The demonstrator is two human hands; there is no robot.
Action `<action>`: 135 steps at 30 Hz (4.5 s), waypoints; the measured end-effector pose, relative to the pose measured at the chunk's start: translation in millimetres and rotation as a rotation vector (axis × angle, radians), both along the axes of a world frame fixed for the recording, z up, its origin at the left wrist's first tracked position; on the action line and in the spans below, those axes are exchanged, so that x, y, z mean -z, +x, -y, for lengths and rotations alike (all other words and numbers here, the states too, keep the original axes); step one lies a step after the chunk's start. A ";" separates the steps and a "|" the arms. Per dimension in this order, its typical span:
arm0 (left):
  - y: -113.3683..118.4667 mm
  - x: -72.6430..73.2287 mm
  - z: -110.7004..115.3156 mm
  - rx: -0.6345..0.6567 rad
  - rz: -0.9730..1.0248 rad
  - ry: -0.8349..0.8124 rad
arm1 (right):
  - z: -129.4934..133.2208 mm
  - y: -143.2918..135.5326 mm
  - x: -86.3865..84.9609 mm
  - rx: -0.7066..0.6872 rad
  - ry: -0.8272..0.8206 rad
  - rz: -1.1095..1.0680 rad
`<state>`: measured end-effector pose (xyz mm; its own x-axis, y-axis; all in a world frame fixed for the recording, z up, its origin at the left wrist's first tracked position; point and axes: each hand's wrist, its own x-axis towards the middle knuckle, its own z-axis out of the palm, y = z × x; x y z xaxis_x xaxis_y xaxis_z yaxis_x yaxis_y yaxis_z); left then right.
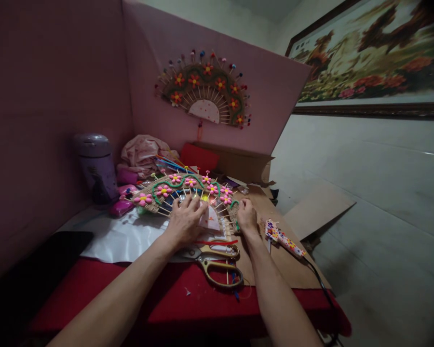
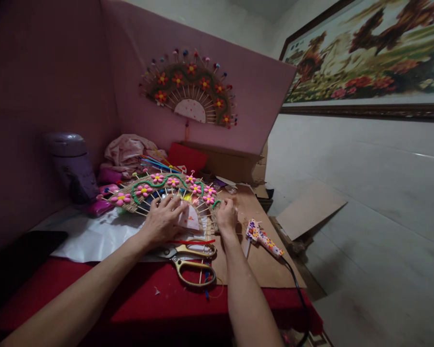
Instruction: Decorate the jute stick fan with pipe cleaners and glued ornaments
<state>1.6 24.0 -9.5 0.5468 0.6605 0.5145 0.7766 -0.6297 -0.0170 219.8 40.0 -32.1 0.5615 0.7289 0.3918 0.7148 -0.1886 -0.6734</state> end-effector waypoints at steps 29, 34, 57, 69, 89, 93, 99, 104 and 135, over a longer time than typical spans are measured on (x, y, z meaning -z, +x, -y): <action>-20.0 -12.5 8.2 -0.056 -0.064 -0.116 | 10.8 -23.9 -5.7 -0.182 0.067 -0.005; -20.9 -12.0 8.8 -0.056 -0.072 -0.141 | 15.2 -25.5 -8.3 -0.180 0.017 0.028; -26.3 -19.0 7.5 -0.035 -0.114 -0.207 | 36.6 -49.7 -27.5 -0.537 0.381 0.229; -26.5 -22.1 10.5 -0.039 -0.127 -0.213 | 80.5 -88.5 -35.5 -0.784 -0.288 0.714; -13.3 -22.1 4.1 0.226 0.264 -0.126 | 85.4 -66.4 -72.0 -0.410 -0.054 0.827; -13.7 -21.3 7.2 0.197 0.229 -0.164 | 78.2 -68.9 -74.8 -0.336 -0.074 0.887; -18.5 -20.5 6.5 0.138 0.227 -0.160 | 70.0 -70.0 -74.0 -0.330 -0.070 0.864; -21.0 -20.2 1.5 0.024 0.317 -0.091 | 74.6 -71.3 -69.2 -0.447 -0.108 0.689; -19.2 -21.3 -0.6 -0.114 0.693 0.011 | 85.8 -60.4 -63.8 -0.762 -0.180 0.533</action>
<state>-17.6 24.7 11.7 0.0182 0.6871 0.7264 0.6716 -0.5466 0.5002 159.4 -45.8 31.7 -0.3108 0.9000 0.3055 0.8934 0.3863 -0.2292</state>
